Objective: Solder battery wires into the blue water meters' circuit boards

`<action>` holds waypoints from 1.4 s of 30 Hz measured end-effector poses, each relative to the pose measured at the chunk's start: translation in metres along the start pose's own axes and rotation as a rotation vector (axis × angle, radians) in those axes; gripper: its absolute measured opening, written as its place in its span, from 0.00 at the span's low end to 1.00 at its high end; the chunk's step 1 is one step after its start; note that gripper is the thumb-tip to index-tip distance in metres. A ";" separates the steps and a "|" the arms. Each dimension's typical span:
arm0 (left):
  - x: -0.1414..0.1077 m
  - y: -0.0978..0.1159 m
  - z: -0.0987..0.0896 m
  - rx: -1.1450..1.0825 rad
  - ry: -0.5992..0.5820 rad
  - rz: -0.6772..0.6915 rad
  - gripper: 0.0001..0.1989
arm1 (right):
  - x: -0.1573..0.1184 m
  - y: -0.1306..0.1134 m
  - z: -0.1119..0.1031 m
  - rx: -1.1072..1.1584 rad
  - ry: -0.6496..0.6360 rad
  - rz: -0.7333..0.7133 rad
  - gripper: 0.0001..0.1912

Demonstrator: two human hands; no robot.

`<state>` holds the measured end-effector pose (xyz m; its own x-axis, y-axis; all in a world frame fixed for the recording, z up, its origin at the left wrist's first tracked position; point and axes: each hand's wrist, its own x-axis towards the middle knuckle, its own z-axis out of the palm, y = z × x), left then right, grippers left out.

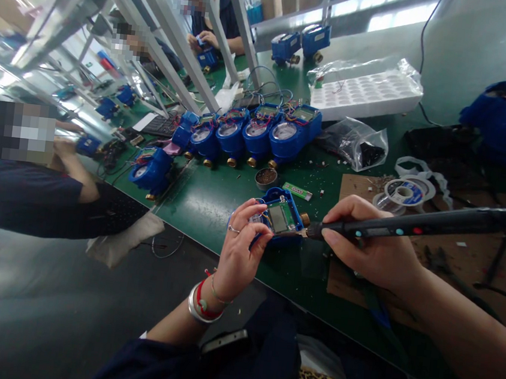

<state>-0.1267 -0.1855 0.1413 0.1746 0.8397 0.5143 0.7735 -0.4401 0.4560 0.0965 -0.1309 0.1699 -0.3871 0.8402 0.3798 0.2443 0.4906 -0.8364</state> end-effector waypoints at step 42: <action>0.002 0.002 -0.027 -0.407 0.198 -0.319 0.05 | -0.006 -0.006 -0.028 0.089 0.473 -0.031 0.04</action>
<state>-0.1410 -0.1930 0.1632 -0.1782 0.8930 0.4132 0.4644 -0.2939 0.8354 0.1221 -0.1326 0.1840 0.0594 0.8483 0.5262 0.1541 0.5131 -0.8444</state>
